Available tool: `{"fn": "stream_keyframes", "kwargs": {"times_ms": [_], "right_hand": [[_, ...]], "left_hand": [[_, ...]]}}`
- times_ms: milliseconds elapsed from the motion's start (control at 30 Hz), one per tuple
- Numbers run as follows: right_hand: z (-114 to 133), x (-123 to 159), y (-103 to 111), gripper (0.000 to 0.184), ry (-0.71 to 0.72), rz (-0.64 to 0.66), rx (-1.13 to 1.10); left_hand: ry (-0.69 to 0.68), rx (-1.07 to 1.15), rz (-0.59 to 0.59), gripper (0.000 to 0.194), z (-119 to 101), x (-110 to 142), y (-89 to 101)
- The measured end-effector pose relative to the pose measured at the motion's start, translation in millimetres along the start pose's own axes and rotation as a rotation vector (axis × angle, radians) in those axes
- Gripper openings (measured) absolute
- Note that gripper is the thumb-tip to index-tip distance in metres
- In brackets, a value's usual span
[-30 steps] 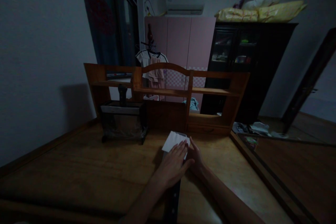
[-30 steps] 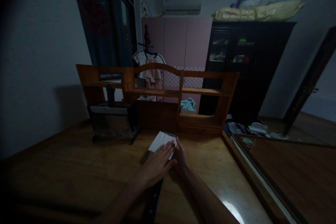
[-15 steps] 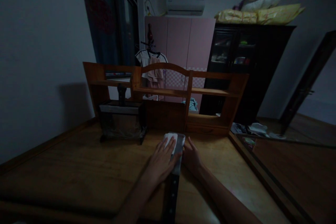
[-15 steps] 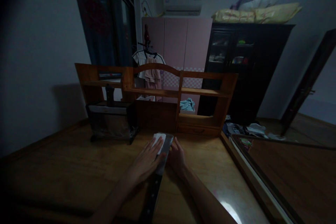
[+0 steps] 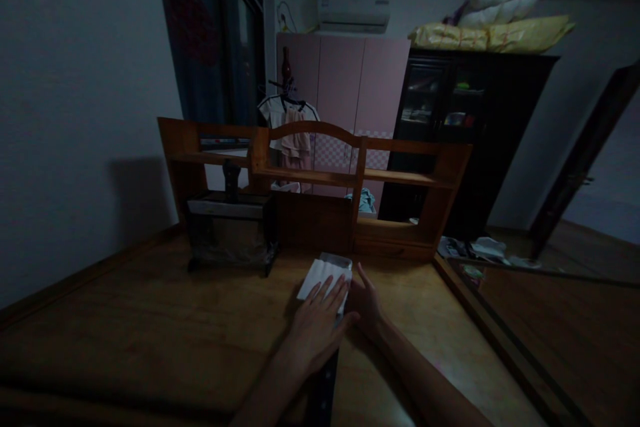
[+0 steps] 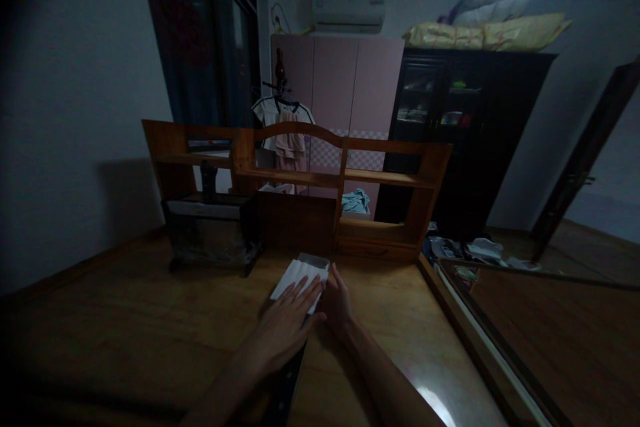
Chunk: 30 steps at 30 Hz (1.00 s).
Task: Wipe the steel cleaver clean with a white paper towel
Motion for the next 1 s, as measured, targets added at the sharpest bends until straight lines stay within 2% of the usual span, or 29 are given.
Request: {"fn": "stream_keyframes", "kwargs": {"times_ms": [300,467,733,1000], "right_hand": [[-4,-4,7,0.049,0.025,0.011,-0.02],[-6,-5,10,0.048,0.012,0.012,-0.022],[-9,-6,17,0.047,-0.013,0.004,0.01],[-9,-7,19,0.045,-0.027,-0.015,-0.021]], "left_hand": [[0.031,-0.059,-0.032,0.057,3,2,4.2],[0.042,-0.076,-0.068,0.056,9,4,-0.3],[0.002,-0.031,-0.023,0.053,22,1,-3.6],[-0.074,-0.005,0.017,0.051,16,16,8.3]]}}
Point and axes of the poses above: each hand's wrist, its own x-axis away from the middle knuckle, its own y-axis out of the back of the hand, z = x × y, the point moved 2 cm from there along -x, towards the middle knuckle, and after that the axes turned 9 degrees about y, right-handed, at the moved point
